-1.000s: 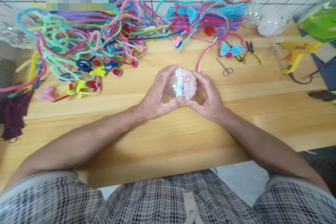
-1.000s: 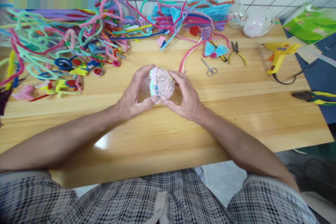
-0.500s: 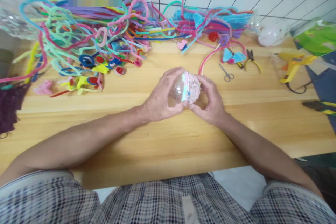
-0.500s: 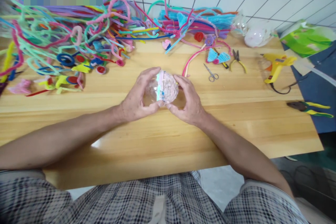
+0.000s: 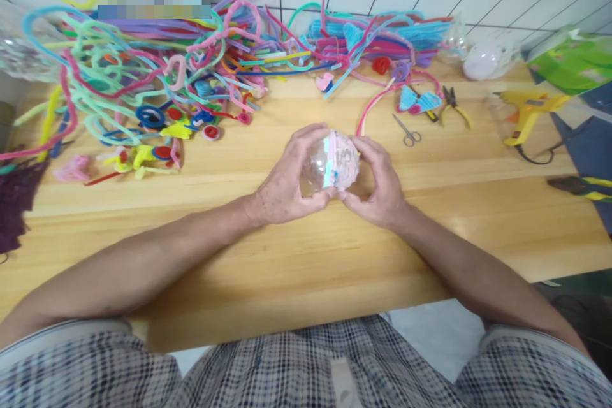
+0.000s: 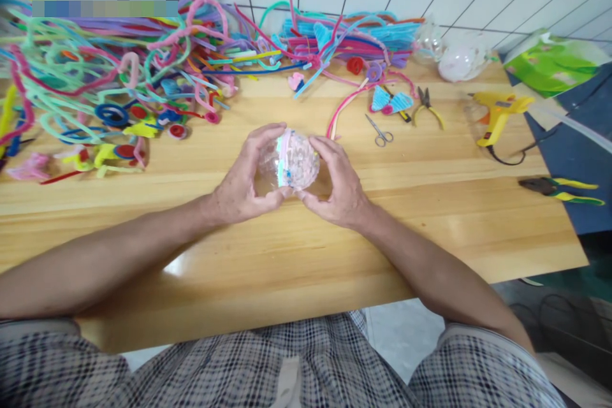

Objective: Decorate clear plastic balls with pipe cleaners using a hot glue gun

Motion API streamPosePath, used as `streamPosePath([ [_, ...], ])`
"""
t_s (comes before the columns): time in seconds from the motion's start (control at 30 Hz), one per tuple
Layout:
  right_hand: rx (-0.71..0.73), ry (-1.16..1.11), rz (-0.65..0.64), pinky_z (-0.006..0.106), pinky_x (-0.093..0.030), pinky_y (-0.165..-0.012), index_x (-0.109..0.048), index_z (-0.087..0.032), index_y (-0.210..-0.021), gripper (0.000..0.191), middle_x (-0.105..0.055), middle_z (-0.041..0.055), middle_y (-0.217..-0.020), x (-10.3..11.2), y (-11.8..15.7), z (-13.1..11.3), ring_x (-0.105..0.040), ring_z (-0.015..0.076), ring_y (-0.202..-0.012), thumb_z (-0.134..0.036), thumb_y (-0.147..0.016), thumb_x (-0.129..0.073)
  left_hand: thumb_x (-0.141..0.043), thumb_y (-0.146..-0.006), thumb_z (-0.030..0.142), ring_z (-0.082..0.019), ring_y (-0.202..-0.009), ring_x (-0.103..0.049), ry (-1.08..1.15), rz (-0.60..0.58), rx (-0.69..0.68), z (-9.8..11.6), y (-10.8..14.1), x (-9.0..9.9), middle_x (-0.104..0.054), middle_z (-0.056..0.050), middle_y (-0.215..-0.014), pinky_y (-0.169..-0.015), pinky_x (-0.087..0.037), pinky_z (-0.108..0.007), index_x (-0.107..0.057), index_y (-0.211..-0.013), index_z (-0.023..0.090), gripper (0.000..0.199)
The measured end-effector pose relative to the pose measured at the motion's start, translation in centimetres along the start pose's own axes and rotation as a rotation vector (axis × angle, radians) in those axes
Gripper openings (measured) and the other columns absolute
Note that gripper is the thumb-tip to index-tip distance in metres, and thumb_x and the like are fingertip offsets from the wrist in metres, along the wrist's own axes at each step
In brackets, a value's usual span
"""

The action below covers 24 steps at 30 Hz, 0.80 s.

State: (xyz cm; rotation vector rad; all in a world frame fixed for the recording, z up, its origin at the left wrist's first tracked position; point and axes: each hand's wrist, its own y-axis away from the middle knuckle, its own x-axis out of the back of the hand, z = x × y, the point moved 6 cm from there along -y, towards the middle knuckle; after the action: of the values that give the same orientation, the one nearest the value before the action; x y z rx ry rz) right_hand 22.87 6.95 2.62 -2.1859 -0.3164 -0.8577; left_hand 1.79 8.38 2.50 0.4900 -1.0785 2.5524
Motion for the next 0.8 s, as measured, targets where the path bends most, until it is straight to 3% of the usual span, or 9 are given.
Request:
streamPosePath([
  [0.17, -0.018, 0.031, -0.038, 0.082, -0.04, -0.135, -0.033, -0.038, -0.179, 0.11, -0.051, 0.0161, -0.178, 0.1, -0.1, -0.2, -0.049, 0.051, -0.165, -0.075, -0.09, -0.084, -0.086, -0.097, 0.064, -0.044, -0.165, -0.048, -0.003, -0.028, -0.04, 0.3, 0.0, -0.2, -0.049, -0.021, -0.173, -0.136, -0.046, -0.069, -0.035, -0.175, 0.033, 0.098],
  [0.4, 0.042, 0.017, -0.066, 0.079, -0.047, -0.13, -0.037, -0.043, -0.178, 0.097, -0.052, 0.0131, -0.177, 0.5, -0.4, -1.3, -0.054, 0.0484, -0.161, -0.077, -0.096, -0.077, -0.084, -0.098, 0.057, -0.041, -0.162, -0.051, -0.026, -0.009, -0.129, 1.0, -0.2, -0.3, -0.051, -0.023, -0.17, -0.133, -0.049, -0.066, -0.036, -0.176, 0.027, 0.097],
  [0.6, 0.031, 0.024, -0.057, 0.078, -0.048, -0.129, -0.048, -0.044, -0.171, 0.084, -0.056, 0.0119, -0.173, 0.5, -0.2, -1.2, -0.059, 0.0468, -0.157, -0.076, -0.098, -0.074, -0.081, -0.099, 0.065, -0.042, -0.162, -0.052, -0.049, -0.005, -0.076, 1.0, -0.1, -0.3, -0.055, -0.021, -0.168, -0.134, -0.047, -0.069, -0.039, -0.174, 0.029, 0.093],
  [0.8, 0.086, 0.033, -0.004, 0.073, -0.054, -0.127, -0.041, -0.045, -0.177, 0.084, -0.058, 0.0116, -0.172, 0.6, -0.4, -1.8, -0.062, 0.0428, -0.156, -0.072, -0.104, -0.07, -0.085, -0.098, 0.06, -0.042, -0.163, -0.051, -0.003, -0.021, -0.064, 0.9, -0.1, -0.4, -0.052, -0.021, -0.17, -0.134, -0.048, -0.068, -0.039, -0.175, 0.03, 0.096],
])
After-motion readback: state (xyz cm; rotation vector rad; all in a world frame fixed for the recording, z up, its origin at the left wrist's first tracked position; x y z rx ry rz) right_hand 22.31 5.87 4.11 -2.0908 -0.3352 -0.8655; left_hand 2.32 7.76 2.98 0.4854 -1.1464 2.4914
